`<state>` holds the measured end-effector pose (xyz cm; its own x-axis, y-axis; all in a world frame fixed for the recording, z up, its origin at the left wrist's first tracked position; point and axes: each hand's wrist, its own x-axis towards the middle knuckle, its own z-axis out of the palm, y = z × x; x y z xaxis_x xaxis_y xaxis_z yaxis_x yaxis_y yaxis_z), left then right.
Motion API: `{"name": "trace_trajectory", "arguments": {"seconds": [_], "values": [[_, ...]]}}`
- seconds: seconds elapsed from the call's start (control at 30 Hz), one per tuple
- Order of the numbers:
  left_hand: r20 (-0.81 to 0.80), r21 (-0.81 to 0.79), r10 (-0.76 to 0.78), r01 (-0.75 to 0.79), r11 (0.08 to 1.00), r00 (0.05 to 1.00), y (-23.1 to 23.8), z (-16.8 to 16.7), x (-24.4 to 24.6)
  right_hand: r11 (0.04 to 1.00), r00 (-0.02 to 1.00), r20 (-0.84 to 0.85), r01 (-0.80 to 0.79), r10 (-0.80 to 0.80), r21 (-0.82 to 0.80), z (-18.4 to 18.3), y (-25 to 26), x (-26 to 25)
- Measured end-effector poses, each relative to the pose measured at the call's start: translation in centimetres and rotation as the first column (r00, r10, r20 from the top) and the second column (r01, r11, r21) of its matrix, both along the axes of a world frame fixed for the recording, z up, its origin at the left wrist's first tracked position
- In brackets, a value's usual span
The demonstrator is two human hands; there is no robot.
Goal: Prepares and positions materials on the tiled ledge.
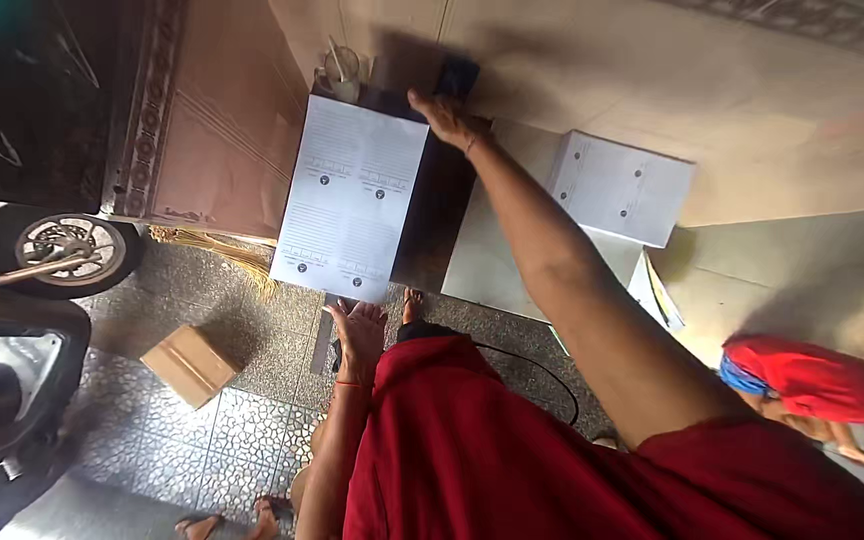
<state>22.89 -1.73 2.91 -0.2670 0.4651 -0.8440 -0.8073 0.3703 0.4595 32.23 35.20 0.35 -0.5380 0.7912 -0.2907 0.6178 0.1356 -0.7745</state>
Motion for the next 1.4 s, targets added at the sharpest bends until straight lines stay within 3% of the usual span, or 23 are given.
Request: {"name": "trace_trajectory", "arguments": {"seconds": [0.23,0.6,0.8,1.0,1.4], "values": [[-0.006,-0.038,0.125,-0.125,0.991,0.992,1.9,0.8,1.1,0.990,0.995,0.057,-0.080,0.087,-0.119,0.4,0.7,-0.4],[-0.016,-0.073,0.161,-0.162,0.984,0.987,2.0,0.9,1.1,0.991,0.992,0.073,-0.094,0.101,-0.094,0.1,0.6,-0.2],[-0.038,-0.061,0.108,-0.110,0.992,0.993,1.4,0.7,1.9,0.986,0.991,0.042,-0.120,0.125,-0.119,-0.9,1.6,0.1],[-0.021,-0.056,0.034,-0.035,0.998,0.999,0.8,0.6,2.5,0.985,0.982,0.136,-0.114,0.131,-0.127,-1.0,1.6,0.0],[0.008,-0.063,0.098,-0.098,0.993,0.995,1.2,0.1,2.1,0.989,0.981,0.164,-0.084,0.104,-0.124,-0.9,1.4,-0.1]]}}
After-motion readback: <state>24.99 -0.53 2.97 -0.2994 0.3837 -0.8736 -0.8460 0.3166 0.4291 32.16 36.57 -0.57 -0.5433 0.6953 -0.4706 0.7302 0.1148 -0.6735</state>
